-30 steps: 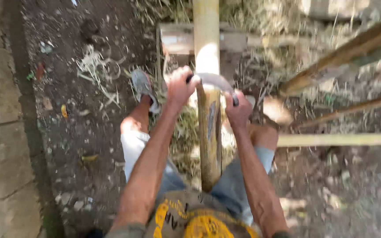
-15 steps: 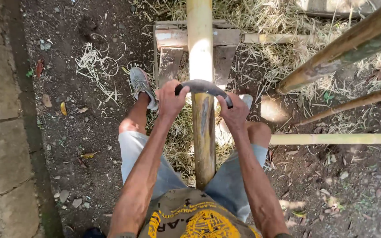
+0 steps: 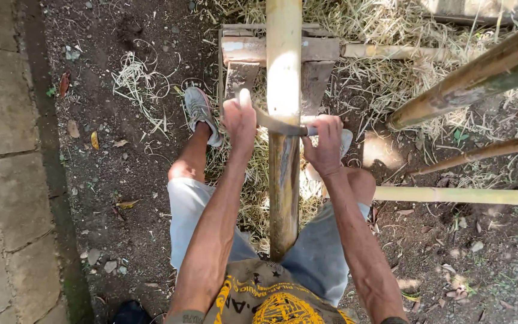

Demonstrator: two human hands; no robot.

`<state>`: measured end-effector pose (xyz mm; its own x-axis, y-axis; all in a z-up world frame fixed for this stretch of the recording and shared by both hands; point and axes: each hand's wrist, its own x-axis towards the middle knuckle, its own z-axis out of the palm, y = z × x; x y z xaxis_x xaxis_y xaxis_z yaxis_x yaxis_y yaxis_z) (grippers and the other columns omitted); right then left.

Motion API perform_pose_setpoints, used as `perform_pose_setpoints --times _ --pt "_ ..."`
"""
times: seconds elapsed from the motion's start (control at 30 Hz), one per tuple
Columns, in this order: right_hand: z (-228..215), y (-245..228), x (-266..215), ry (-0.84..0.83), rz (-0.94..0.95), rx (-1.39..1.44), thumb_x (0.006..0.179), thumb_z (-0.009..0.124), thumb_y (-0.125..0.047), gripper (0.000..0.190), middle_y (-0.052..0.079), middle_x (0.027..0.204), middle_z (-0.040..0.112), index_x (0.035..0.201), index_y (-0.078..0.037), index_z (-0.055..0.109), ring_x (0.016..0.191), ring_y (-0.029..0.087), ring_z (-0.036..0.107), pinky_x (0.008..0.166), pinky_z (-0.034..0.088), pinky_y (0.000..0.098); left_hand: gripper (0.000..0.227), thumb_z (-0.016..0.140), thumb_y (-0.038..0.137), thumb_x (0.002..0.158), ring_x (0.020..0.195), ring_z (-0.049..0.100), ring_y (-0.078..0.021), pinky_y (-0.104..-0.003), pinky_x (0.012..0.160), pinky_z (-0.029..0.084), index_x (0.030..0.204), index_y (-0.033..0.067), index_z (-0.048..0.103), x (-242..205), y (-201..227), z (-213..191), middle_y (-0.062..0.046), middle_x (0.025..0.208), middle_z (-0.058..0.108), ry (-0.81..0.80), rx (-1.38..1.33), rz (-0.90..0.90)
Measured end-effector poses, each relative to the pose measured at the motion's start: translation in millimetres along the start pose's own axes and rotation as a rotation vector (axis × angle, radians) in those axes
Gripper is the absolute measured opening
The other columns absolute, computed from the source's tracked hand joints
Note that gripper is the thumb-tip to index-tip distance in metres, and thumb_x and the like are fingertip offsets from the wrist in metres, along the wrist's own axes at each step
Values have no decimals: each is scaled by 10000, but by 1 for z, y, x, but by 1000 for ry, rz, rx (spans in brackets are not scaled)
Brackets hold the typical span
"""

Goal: Whittling and scraping a bamboo pole using a curved blade tool.

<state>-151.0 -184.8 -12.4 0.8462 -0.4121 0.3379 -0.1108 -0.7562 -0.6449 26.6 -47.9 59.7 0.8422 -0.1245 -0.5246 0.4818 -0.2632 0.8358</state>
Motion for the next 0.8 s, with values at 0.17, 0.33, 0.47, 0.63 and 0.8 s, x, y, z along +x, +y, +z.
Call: perform_pose_setpoints --times 0.17,0.33,0.47,0.63,0.8 --pt "-34 -32 23 -47 4 -26 806 791 -41 372 141 1085 532 1124 -56 599 1128 341 512 1068 422 501 243 489 204 1034 687 609 -200 -377 578 485 922 -7 525 38 -56 21 -101 812 591 206 215 81" --pt "-36 -37 18 219 148 -105 778 737 -51 511 236 1212 552 1235 70 542 1192 422 525 1033 428 530 164 486 152 910 680 665 -264 -449 547 563 988 8 476 28 -76 22 -102 817 603 325 363 29" --pt "1 -17 27 633 1058 1080 1024 575 -161 128 100 939 609 976 -50 533 784 195 635 629 578 339 247 435 199 1062 725 585 -390 -523 698 437 999 -39 455 7 -91 17 -208 781 561 396 365 402" --pt "44 -1 56 891 1140 969 1040 502 -176 177 65 811 574 995 -30 592 553 101 500 429 414 262 274 443 215 1075 680 553 -392 -522 678 418 947 -27 443 23 -102 19 -211 746 533 391 339 324" --pt "54 25 92 833 1303 1140 1004 596 -158 166 9 621 418 895 -40 554 410 89 338 307 236 297 138 457 116 966 677 611 -303 -501 557 472 995 -12 498 44 -77 32 -118 801 596 335 50 21"
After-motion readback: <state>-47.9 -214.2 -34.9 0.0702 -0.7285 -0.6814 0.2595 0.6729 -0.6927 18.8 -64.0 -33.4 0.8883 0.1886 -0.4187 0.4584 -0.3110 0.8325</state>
